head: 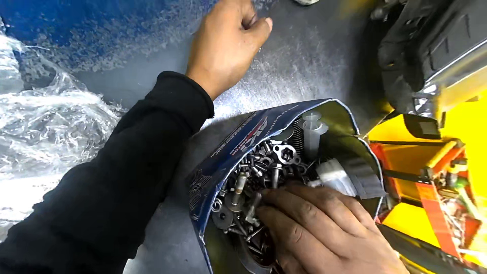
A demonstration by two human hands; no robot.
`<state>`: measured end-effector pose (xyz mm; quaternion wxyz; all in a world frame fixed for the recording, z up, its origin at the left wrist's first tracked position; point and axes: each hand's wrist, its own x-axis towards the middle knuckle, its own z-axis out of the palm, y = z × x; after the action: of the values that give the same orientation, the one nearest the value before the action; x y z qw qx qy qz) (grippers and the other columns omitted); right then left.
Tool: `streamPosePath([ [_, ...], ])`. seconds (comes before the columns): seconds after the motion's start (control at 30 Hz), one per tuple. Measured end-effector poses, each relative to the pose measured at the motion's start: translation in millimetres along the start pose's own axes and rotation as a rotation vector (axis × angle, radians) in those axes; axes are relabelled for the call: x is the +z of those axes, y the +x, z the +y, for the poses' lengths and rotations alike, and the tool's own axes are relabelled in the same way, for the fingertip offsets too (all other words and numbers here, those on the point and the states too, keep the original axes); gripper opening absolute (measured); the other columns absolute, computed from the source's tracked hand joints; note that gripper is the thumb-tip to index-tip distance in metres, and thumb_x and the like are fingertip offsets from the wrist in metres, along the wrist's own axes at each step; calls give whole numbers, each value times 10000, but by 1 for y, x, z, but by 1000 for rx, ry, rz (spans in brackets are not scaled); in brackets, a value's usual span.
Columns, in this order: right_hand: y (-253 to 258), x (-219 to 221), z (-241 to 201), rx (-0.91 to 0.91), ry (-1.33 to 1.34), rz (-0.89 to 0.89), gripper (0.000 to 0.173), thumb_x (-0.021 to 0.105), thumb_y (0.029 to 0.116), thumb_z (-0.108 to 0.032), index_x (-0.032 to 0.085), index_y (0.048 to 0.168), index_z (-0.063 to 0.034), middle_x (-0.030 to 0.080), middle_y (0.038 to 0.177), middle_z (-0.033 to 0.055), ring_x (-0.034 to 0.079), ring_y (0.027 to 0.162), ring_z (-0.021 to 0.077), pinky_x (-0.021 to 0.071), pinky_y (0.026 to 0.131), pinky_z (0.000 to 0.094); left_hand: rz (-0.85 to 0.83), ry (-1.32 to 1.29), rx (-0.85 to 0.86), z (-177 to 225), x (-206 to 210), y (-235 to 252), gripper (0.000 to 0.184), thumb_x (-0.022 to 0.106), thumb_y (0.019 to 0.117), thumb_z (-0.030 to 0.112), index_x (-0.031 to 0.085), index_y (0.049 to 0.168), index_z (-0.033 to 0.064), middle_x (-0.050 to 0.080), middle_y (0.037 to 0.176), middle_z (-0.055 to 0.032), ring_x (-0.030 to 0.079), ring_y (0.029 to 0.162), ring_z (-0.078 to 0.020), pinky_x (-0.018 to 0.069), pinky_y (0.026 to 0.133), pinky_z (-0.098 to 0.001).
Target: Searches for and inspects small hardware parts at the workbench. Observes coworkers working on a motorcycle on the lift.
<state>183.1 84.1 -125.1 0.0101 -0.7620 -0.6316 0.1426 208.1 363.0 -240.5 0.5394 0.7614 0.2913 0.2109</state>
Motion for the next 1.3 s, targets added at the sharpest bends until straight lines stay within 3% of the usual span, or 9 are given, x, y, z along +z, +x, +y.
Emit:
streamPosePath([
  [0.23,-27,13,-15,72,148,100,195,621,998,-105,746,1147,-117,702,1314,100,612,1295,277,426,1153,455,-11,-3,-9,0,0,-1,249,620,1003,364,663,896,142,591,738,50,545,616,-54,464,590,-273],
  [0.47,-36,7,-16,154,400,351,131,650,984,-96,741,1070,-58,731,1176,155,650,1227,268,482,1114,455,5,-37,10,-2,1,-1,233,637,995,345,628,885,140,565,696,52,520,577,-51,442,552,-256],
  [0.57,-27,-4,-11,363,166,418,269,712,962,-250,703,1190,-107,669,1254,145,594,1231,233,473,1039,398,5,-27,-1,-3,0,-1,235,638,994,346,631,884,139,562,704,48,520,582,-55,442,558,-264],
  [0.63,-16,-1,-6,466,5,393,455,749,926,-398,702,1287,-125,602,1376,211,533,1243,306,388,1022,459,5,-35,4,-3,2,-1,227,639,994,338,624,886,139,558,706,50,515,578,-50,435,553,-254],
  [0.7,-8,4,-4,527,-27,416,424,765,908,-420,734,1246,-165,549,1425,241,517,1237,323,366,1000,490,8,-46,0,-3,3,-1,220,645,989,337,630,890,141,569,715,52,522,580,-48,441,551,-250],
  [0.9,-21,12,12,545,-4,497,67,715,912,-248,695,950,-196,596,1370,214,550,1270,358,433,1010,513,9,-62,2,-4,2,-1,208,647,993,332,626,887,155,572,707,70,526,570,-26,442,537,-217],
  [1.03,-29,17,-5,492,57,515,52,716,939,-221,693,974,-191,648,1255,96,562,1233,221,445,1025,369,12,-68,1,-3,3,-2,209,653,988,338,631,888,156,572,704,71,523,566,-23,438,533,-213],
  [1.23,-14,13,-30,603,257,466,171,782,888,-201,654,964,-117,554,1202,151,538,1266,154,477,1076,254,4,-70,-6,-1,3,-3,202,646,992,333,625,895,158,568,716,64,515,566,-28,432,531,-219],
  [1.3,-3,15,-37,584,254,415,246,812,883,-290,689,1015,-123,612,1175,154,588,1195,194,493,1055,342,9,-70,-12,-1,3,-3,207,648,991,337,625,892,157,571,718,63,516,566,-34,434,531,-225],
])
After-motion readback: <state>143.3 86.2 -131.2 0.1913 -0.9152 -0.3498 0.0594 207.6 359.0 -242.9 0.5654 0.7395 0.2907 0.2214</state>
